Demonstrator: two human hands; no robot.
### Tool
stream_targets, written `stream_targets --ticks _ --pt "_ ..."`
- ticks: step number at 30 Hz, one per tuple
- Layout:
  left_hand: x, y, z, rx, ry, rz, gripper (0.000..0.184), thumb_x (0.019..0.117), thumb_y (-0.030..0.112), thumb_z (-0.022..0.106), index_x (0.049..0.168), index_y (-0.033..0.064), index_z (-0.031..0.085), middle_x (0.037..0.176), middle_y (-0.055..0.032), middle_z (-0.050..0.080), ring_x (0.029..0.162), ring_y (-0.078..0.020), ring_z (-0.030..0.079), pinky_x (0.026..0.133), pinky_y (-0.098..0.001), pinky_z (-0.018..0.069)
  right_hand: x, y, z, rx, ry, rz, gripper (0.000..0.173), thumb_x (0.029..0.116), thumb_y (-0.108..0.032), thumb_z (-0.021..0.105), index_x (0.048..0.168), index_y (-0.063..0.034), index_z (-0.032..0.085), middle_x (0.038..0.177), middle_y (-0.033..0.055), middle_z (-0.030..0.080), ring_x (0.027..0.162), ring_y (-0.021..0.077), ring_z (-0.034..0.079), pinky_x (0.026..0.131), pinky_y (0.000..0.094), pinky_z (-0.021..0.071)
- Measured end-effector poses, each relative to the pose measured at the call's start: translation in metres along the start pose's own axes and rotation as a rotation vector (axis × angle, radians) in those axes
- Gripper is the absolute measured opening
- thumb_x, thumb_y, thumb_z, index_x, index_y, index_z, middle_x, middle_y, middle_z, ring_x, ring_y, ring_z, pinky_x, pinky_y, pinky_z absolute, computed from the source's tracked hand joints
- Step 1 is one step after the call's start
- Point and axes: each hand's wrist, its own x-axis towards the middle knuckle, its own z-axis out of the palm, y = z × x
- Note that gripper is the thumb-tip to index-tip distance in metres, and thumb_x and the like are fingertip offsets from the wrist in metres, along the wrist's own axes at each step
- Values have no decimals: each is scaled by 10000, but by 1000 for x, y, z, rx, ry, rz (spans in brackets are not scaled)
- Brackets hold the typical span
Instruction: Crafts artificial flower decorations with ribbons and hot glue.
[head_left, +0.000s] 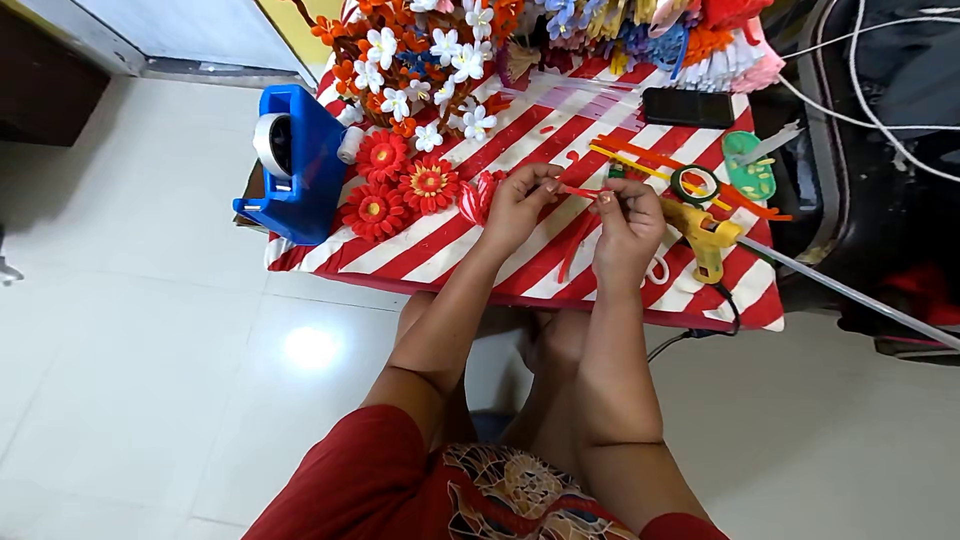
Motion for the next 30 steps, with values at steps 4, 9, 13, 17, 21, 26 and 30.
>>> stream_targets --ticks 4,9,13,17,21,26,30 --pt "1 5 -3 -134 53 -66 175 993 -34 548 1147 -32 633 936 -16 711 844 -61 686 824 -253 582 1 0 1 15 -2 -101 151 1007 -62 597 1139 -95 662 1016 -54 644 900 33 629 822 229 553" --pt "2 6 -4 -218 50 -61 145 972 -62 572 1074 -1 654 894 0 730 793 -52 691 783 -237 586 0 1 3 -27 -3 -189 124 1002 -55 616 1115 -53 666 1037 -39 632 954 17 621 862 204 541" --pt "1 3 -5 -210 14 -43 118 973 -50 579 1023 27 653 855 22 702 782 -45 676 780 -234 581 0 3 5 -12 6 -189 126 997 -44 612 1109 -57 668 1027 -45 630 955 17 620 869 208 541" --pt "1 -1 -5 -164 -20 13 123 956 -52 586 996 19 679 880 23 686 803 -38 654 782 -232 569 -1 -1 4 -48 -6 -179 124 1010 -62 606 1119 -55 664 1038 -24 630 950 37 626 849 216 545" --pt "1 0 -5 -120 -26 26 106 950 -44 612 996 3 696 876 23 691 803 -30 652 790 -229 567 0 0 3 -66 -14 -208 125 1004 -59 615 1116 -39 667 1045 -9 633 970 44 627 866 221 544" --pt "0 1 -3 -152 16 0 136 965 -33 585 1080 7 644 877 17 667 789 -51 650 778 -246 572 1 0 2 -65 -20 -238 118 1000 -63 626 1106 -44 674 1050 -10 634 1003 51 626 893 227 542" --pt "2 -6 -6 -144 6 68 133 997 -36 468 979 91 500 871 24 605 782 -55 620 757 -254 557 2 0 2 -43 -7 -290 100 1000 -68 632 1087 -58 680 1056 -26 646 1009 47 629 888 229 546"
